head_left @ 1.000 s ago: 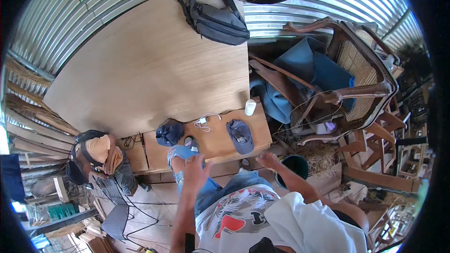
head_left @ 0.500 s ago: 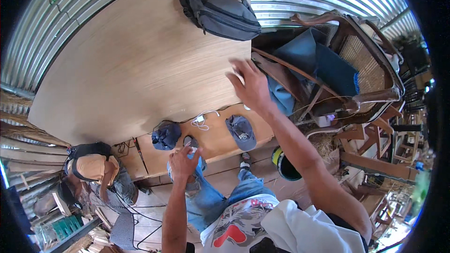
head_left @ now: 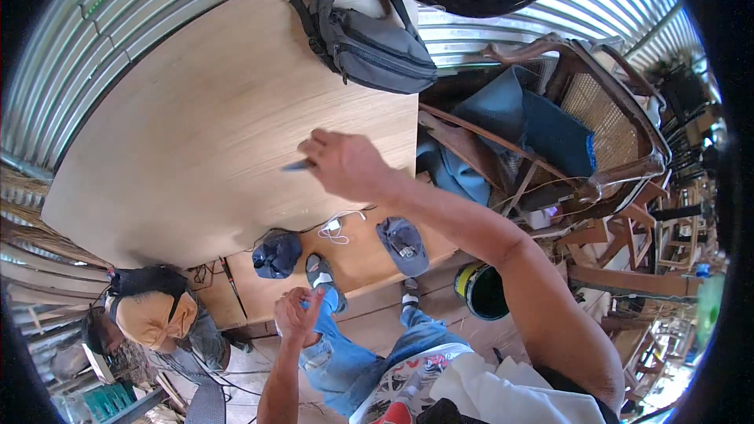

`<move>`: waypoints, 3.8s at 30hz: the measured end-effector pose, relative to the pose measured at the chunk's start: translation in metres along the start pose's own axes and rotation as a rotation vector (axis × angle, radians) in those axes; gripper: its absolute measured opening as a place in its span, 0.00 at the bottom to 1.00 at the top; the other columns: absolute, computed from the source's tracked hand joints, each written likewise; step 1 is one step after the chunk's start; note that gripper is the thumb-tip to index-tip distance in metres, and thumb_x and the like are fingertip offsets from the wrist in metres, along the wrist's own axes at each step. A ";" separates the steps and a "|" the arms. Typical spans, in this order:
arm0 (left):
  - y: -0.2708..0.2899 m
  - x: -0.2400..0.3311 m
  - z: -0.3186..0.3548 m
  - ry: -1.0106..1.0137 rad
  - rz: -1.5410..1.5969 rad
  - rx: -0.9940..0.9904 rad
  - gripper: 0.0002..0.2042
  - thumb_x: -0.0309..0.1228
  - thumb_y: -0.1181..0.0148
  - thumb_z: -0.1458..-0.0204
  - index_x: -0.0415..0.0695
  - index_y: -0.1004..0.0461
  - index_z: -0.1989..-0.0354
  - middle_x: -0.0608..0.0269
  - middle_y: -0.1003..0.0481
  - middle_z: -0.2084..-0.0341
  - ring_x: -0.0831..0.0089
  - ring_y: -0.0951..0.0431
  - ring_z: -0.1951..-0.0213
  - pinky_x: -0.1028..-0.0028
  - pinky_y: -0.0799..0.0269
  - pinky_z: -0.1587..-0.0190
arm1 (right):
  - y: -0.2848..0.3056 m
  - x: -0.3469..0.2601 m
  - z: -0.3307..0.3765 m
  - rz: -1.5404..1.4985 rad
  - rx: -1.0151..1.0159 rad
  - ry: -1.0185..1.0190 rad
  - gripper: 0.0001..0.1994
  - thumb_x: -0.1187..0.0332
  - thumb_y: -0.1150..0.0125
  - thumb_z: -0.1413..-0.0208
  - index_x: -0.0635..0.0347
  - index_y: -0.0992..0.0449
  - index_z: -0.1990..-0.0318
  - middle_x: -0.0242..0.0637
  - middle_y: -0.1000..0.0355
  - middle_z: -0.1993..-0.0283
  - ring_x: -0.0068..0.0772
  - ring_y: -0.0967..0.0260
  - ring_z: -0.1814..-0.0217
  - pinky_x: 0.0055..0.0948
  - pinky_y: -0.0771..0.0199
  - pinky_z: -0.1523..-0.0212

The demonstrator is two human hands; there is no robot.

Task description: The person weaves and trims rattan strands onto a wooden furniture frame with a small blade. After opening a pouch on a wooden board to retrieve a tool and a watch, the person weaves rattan strips into the cane mesh.

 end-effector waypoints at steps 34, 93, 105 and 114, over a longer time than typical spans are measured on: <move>0.006 0.002 -0.012 0.185 -0.109 -0.150 0.29 0.62 0.38 0.43 0.43 0.19 0.71 0.58 0.18 0.73 0.58 0.17 0.65 0.58 0.23 0.56 | 0.102 0.152 -0.125 -0.016 0.193 -0.069 0.13 0.62 0.34 0.38 0.59 0.18 0.51 0.49 0.18 0.55 0.53 0.20 0.53 0.43 0.20 0.51; 0.089 0.363 -0.246 -1.054 -0.501 0.563 0.22 0.44 0.30 0.47 0.46 0.24 0.47 0.61 0.26 0.45 0.59 0.32 0.39 0.55 0.35 0.41 | 0.065 0.208 0.100 -0.401 0.939 -0.524 0.09 0.72 0.32 0.39 0.64 0.22 0.54 0.42 0.21 0.65 0.30 0.22 0.64 0.30 0.24 0.63; 0.062 0.366 -0.269 -0.892 -0.572 0.409 0.09 0.34 0.37 0.42 0.47 0.22 0.56 0.58 0.22 0.55 0.62 0.19 0.56 0.59 0.24 0.51 | 0.039 0.227 0.075 -0.489 0.655 -0.594 0.10 0.65 0.32 0.38 0.59 0.16 0.54 0.50 0.18 0.63 0.40 0.17 0.63 0.35 0.20 0.59; 0.059 0.382 -0.275 -0.790 -0.563 0.296 0.11 0.38 0.37 0.41 0.46 0.20 0.56 0.58 0.24 0.54 0.58 0.22 0.48 0.55 0.23 0.51 | 0.053 0.231 0.086 -0.397 0.419 -0.609 0.10 0.65 0.29 0.42 0.54 0.15 0.54 0.46 0.17 0.59 0.50 0.17 0.57 0.39 0.20 0.54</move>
Point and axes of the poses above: each hand's wrist, its own z-axis away from the middle knuckle, its own y-axis out of the back of the hand, x = y × z, the point moved 6 cm from there along -z, towards the middle knuckle
